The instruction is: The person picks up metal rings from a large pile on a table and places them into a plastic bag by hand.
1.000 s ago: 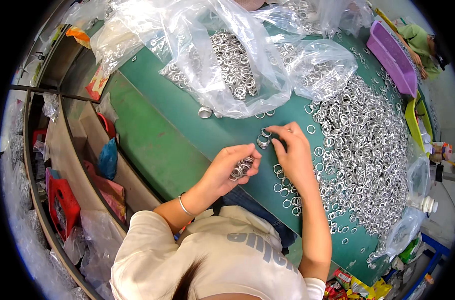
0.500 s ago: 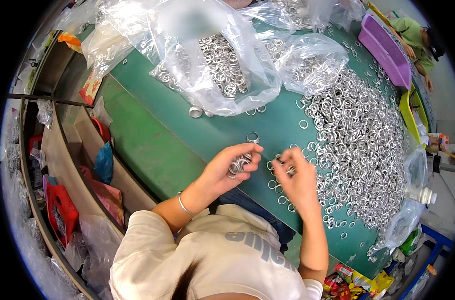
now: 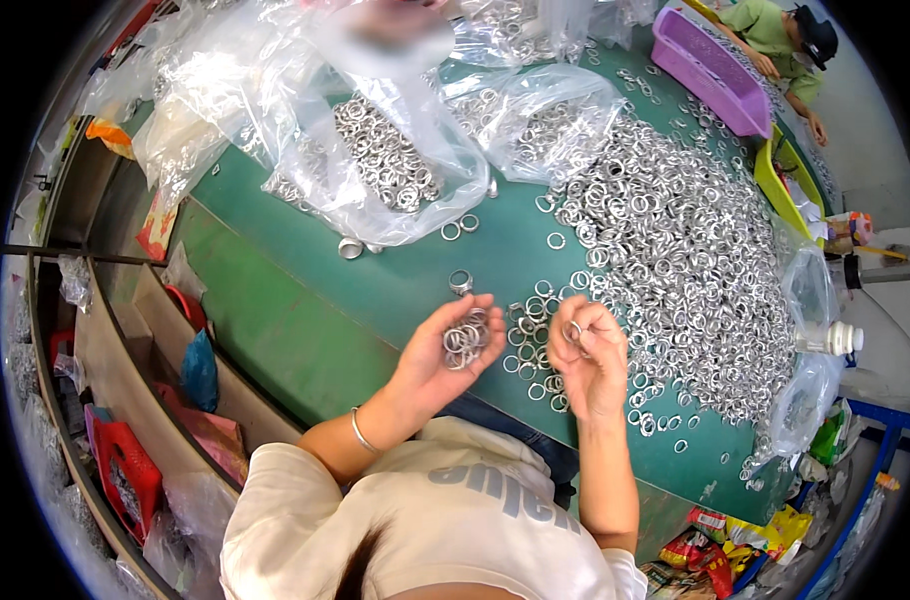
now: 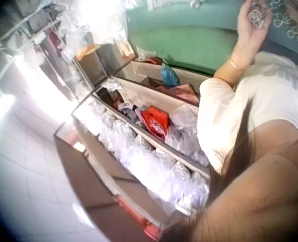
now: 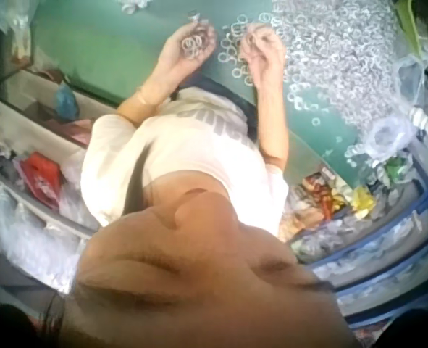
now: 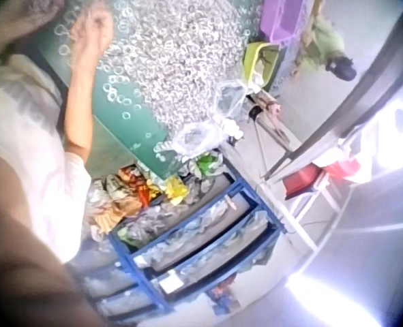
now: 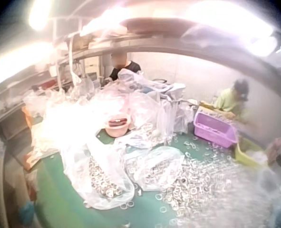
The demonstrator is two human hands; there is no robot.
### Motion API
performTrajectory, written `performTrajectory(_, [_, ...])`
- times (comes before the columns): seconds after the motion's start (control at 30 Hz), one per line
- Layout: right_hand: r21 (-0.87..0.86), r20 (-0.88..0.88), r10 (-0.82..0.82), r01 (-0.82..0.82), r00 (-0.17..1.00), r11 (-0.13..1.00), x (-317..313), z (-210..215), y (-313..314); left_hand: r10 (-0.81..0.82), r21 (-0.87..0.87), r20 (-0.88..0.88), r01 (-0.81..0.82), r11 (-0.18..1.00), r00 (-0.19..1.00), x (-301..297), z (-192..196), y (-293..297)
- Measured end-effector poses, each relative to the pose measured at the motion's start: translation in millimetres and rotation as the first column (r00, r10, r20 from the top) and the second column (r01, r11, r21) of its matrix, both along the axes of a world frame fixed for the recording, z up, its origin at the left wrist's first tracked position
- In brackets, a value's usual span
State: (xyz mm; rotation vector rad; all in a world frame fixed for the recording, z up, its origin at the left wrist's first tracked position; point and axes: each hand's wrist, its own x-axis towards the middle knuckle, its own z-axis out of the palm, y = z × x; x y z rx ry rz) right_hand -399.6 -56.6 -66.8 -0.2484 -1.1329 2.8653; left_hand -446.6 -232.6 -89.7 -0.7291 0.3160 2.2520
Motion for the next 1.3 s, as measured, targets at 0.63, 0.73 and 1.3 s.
performTrajectory(0.63, [-0.900,0.174,-0.255,0.258,0.951,0.350,19.8,-21.6,2.1,-0.655,-0.507,-0.751,-0.561,0.655,-0.086,35.4,20.0,122.8])
performTrajectory(0.73, [-0.834,0.076,-0.269,0.209,0.960,0.510,24.6,-24.0,2.4,-0.757,-0.526,-0.623,-0.610,0.592,-0.198,33.4,19.1,128.4])
performTrajectory(1.3, [-0.654,0.314,-0.261,0.407,0.913,0.638,-2.1,-18.2,43.3,-0.516,0.031,-0.736,-0.783,0.621,-0.438,-39.9,128.5,50.0])
